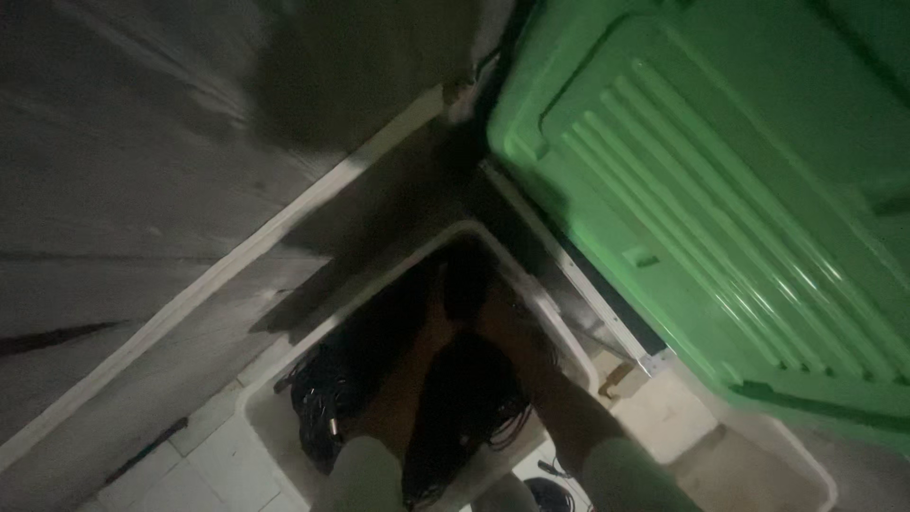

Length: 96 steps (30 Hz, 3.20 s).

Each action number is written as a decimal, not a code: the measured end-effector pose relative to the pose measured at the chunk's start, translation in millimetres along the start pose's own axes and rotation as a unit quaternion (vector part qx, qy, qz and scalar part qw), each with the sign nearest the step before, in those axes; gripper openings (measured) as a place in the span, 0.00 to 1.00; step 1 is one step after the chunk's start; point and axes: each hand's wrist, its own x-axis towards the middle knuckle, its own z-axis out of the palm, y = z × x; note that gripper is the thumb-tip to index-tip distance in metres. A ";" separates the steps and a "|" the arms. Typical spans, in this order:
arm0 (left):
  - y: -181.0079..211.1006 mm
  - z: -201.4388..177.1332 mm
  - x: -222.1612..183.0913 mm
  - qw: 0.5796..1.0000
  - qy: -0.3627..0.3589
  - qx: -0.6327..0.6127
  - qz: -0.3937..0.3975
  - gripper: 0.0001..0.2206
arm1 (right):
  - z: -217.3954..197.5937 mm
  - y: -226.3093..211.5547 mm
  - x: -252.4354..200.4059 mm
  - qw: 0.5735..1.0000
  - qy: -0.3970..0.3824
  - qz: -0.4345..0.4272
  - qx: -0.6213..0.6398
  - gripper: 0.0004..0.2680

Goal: The person sorts a large quantity of coiled black cables, picking them up from the floor and placing them into a white plastic bin.

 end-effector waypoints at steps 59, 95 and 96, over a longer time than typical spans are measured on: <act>168.5 -157.9 -459.2 0.937 0.061 0.147 0.312 0.29 | -124.8 -316.1 -502.7 0.947 0.208 -0.236 -0.070 0.28; 247.4 2.8 -574.4 0.808 -0.178 0.238 0.509 0.27 | -134.0 -231.6 -766.9 0.896 0.435 -0.023 -0.085 0.25; 243.3 12.6 -584.4 0.810 -0.188 0.231 0.505 0.28 | -128.5 -223.0 -777.5 0.886 0.451 -0.024 -0.102 0.25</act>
